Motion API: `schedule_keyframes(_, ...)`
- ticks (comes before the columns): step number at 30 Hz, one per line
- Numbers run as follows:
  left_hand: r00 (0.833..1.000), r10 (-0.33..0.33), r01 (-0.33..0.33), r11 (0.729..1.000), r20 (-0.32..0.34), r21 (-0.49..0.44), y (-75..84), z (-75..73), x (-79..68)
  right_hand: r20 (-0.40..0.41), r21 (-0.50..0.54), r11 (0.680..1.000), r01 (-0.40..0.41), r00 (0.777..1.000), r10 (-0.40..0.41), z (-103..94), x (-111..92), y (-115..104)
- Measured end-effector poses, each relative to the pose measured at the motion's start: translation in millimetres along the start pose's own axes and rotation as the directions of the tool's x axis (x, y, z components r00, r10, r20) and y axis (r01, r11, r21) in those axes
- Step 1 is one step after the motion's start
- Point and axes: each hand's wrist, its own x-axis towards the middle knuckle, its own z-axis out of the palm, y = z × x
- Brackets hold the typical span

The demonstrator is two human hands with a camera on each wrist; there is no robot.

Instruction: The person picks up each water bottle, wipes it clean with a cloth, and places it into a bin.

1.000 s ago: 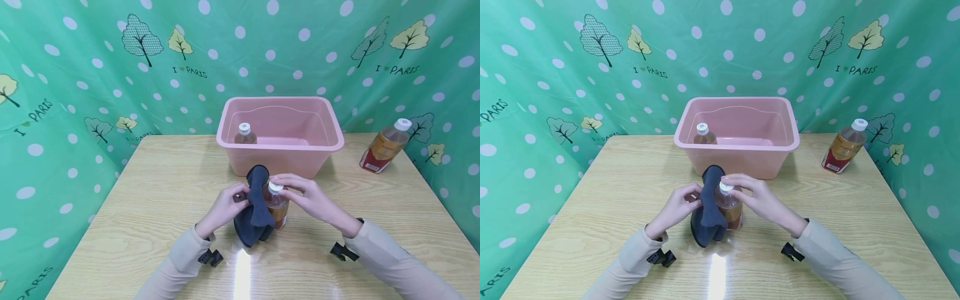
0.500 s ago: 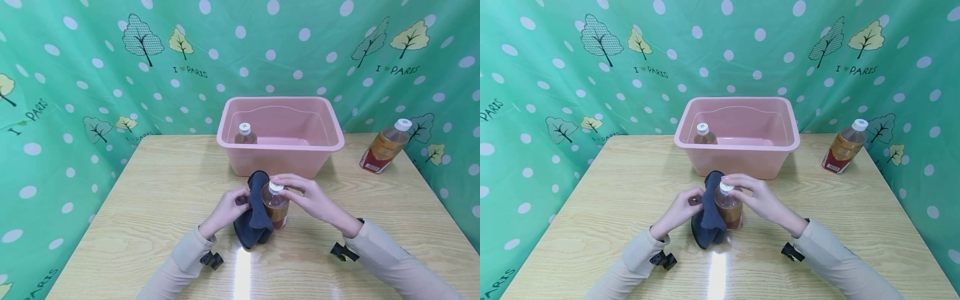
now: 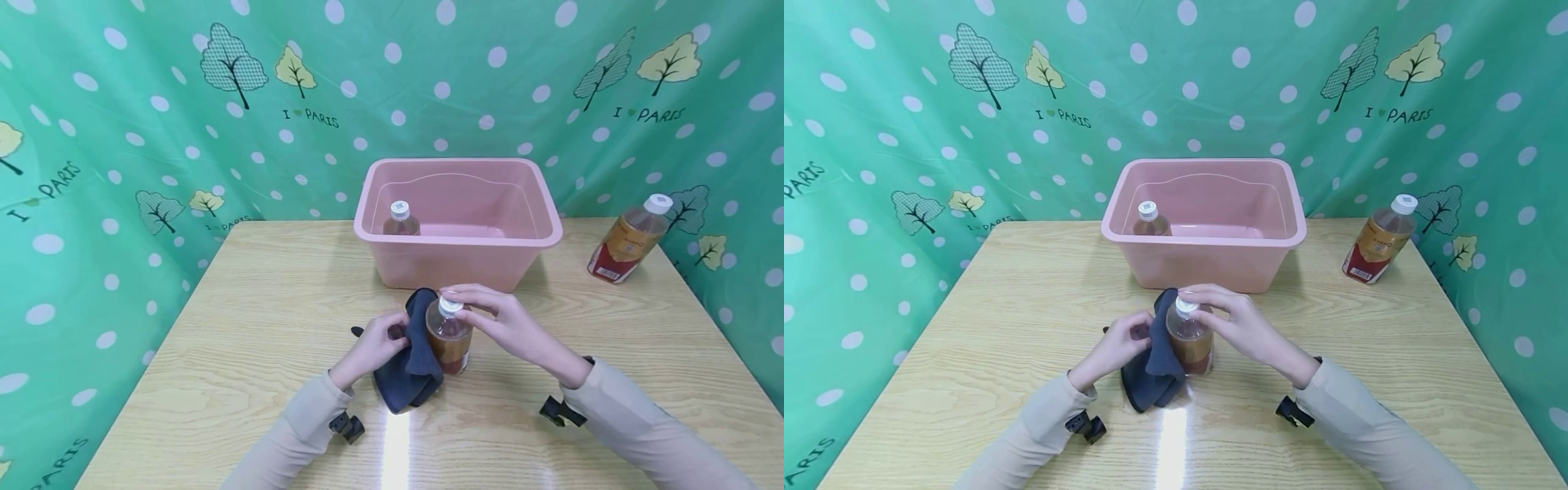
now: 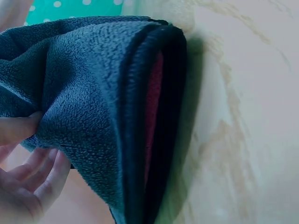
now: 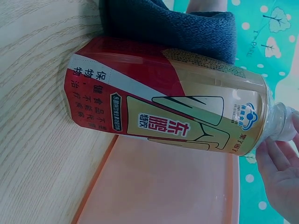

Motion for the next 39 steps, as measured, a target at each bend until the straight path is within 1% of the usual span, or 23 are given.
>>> schedule_keyframes(3, 1.0, -0.003, 0.003, 1.0, 0.011, 0.011, -2.2, 1.6, -0.1, 0.005, -0.007, 1.0, -0.011, 1.0, 0.011, -0.3, 0.1, -0.5)
schedule_keyframes(7, 0.999, -0.028, 0.027, 0.999, 0.036, 0.025, -5.5, 3.2, -0.1, 0.011, -0.009, 1.0, -0.018, 1.0, 0.018, -0.4, 0.1, -0.7)
schedule_keyframes(10, 0.997, -0.055, 0.052, 0.998, 0.06, 0.042, -6.8, 3.4, -0.1, 0.012, -0.004, 1.0, -0.013, 1.0, 0.013, -0.2, 0.1, -0.5)
schedule_keyframes(13, 0.995, -0.064, 0.06, 0.996, 0.07, 0.06, -7.2, 3.4, -0.2, 0.01, 0.001, 1.0, -0.005, 1.0, 0.005, 0.0, 0.2, -0.3)
schedule_keyframes(17, 0.997, -0.052, 0.048, 0.997, 0.06, 0.062, -8.2, 4.1, -0.6, 0.004, 0.005, 1.0, 0.003, 1.0, -0.003, 0.3, 0.5, -0.1)
schedule_keyframes(21, 0.999, -0.029, 0.028, 0.998, 0.041, 0.048, -8.0, 4.2, -1.4, 0.002, 0.007, 1.0, 0.011, 1.0, -0.011, 0.6, 0.4, 0.4)
schedule_keyframes(23, 0.999, -0.029, 0.027, 0.999, 0.035, 0.036, -6.8, 3.2, -1.6, 0.003, 0.007, 1.0, 0.015, 1.0, -0.015, 0.7, 0.4, 0.8)
schedule_keyframes(28, 0.999, -0.042, 0.042, 0.999, 0.021, 0.008, -1.1, -0.7, -1.2, 0.003, 0.012, 1.0, 0.018, 1.0, -0.018, 0.7, 0.0, 1.2)
schedule_keyframes(33, 0.999, -0.038, 0.037, 0.999, -0.01, -0.025, 5.6, -4.4, -0.3, -0.008, 0.024, 0.999, 0.026, 1.0, -0.026, 0.9, 0.3, 1.3)
schedule_keyframes(39, 0.999, -0.029, 0.027, 0.999, -0.029, -0.047, 17.2, -11.7, 1.2, -0.015, 0.024, 0.999, 0.026, 1.0, -0.026, 1.1, 0.3, 1.6)
